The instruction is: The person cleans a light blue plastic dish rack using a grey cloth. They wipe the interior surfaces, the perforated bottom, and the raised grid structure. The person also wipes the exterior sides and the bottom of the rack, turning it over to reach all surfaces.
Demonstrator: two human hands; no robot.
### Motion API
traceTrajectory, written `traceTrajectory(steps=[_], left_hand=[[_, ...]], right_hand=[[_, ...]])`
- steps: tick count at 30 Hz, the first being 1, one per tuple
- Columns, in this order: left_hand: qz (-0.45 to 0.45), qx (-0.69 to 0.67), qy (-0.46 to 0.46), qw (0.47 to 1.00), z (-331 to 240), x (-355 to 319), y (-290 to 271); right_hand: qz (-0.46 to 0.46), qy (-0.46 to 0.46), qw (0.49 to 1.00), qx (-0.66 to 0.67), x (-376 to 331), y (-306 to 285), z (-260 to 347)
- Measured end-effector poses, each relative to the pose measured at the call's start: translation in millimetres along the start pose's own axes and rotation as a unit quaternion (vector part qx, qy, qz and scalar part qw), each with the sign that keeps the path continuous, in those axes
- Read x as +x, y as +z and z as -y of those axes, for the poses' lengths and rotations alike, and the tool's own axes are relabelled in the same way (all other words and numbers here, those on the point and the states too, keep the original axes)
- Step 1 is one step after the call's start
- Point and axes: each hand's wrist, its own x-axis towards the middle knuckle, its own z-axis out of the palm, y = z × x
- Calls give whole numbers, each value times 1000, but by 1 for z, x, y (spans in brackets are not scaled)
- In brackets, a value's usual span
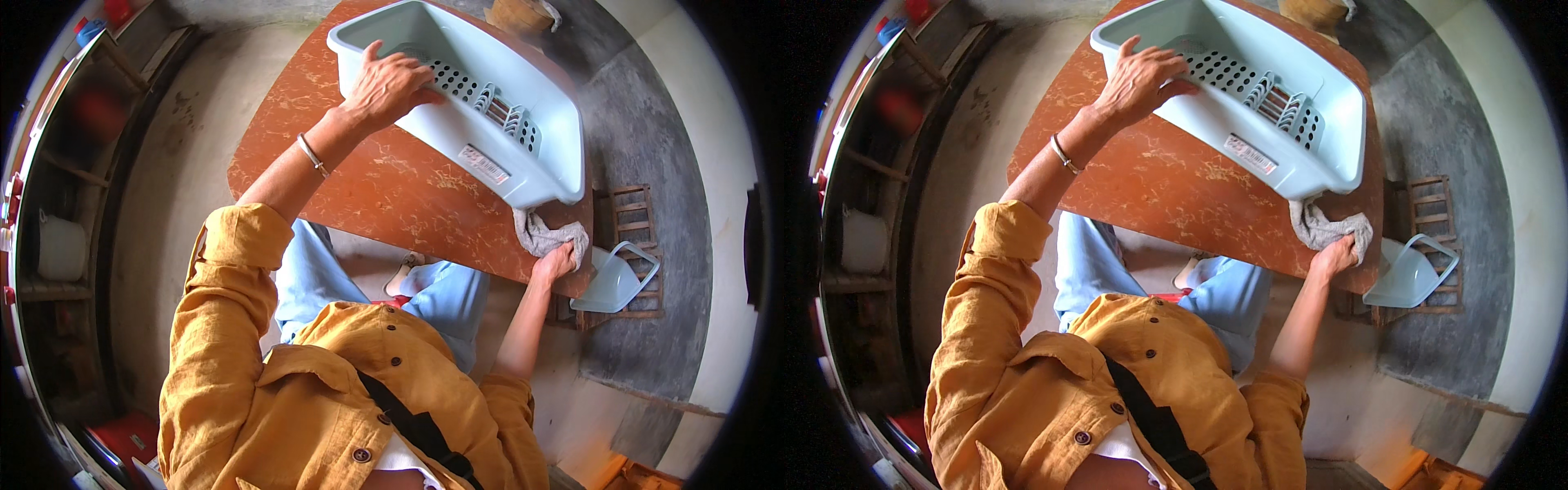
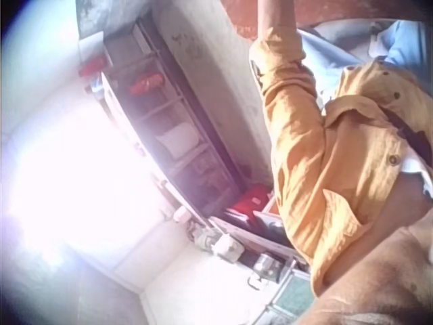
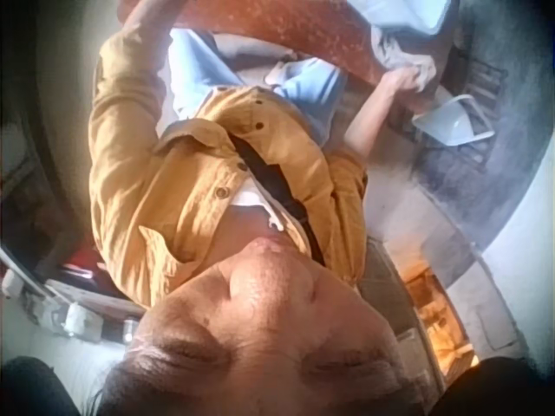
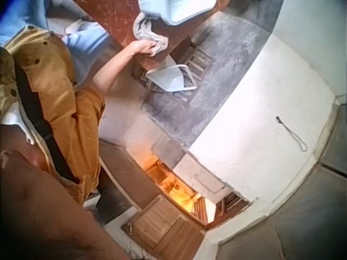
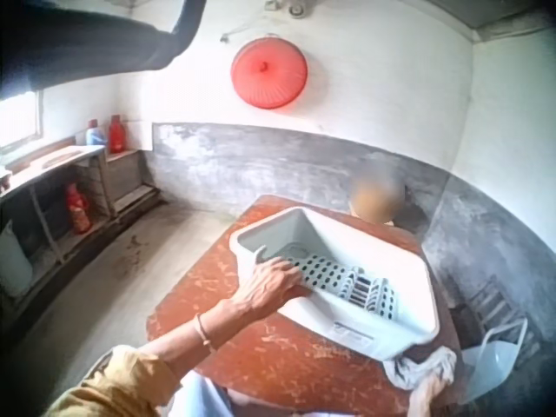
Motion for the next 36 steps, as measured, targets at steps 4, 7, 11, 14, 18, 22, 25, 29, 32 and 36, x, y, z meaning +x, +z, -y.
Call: traceTrajectory(steps=[4, 7, 11, 14, 18, 22, 25, 29, 32, 36], left_hand=[[10, 25, 5, 1000, -12, 31, -16], [-42, 16, 17, 999, -12, 49, -20], [-57, -27, 19, 998, -3, 71, -34], [-61, 2, 19, 998, 3, 93, -47], [-4, -1, 6, 1000, 10, 117, -67], [37, -4, -5, 999, 17, 133, -70], [54, -1, -26, 998, 18, 140, -69], [73, -22, -20, 997, 22, 140, -66], [50, -21, 0, 999, 34, 130, -53], [44, 9, -12, 999, 27, 124, -45]], right_hand=[[10, -8, 1000, 12, 4, -3, -6], [14, -3, 1000, 0, 12, -10, -15], [16, 18, 1000, 12, 2, -4, -6], [15, 42, 999, 7, -5, -1, 4], [38, 8, 999, 36, 0, -6, -2], [40, 2, 998, 44, 2, -5, -5], [37, -2, 999, 32, 6, -7, -9], [32, 8, 999, 21, 9, -12, -11], [40, 23, 999, 19, -4, -2, 5], [37, 18, 999, -7, 5, -10, -5]])
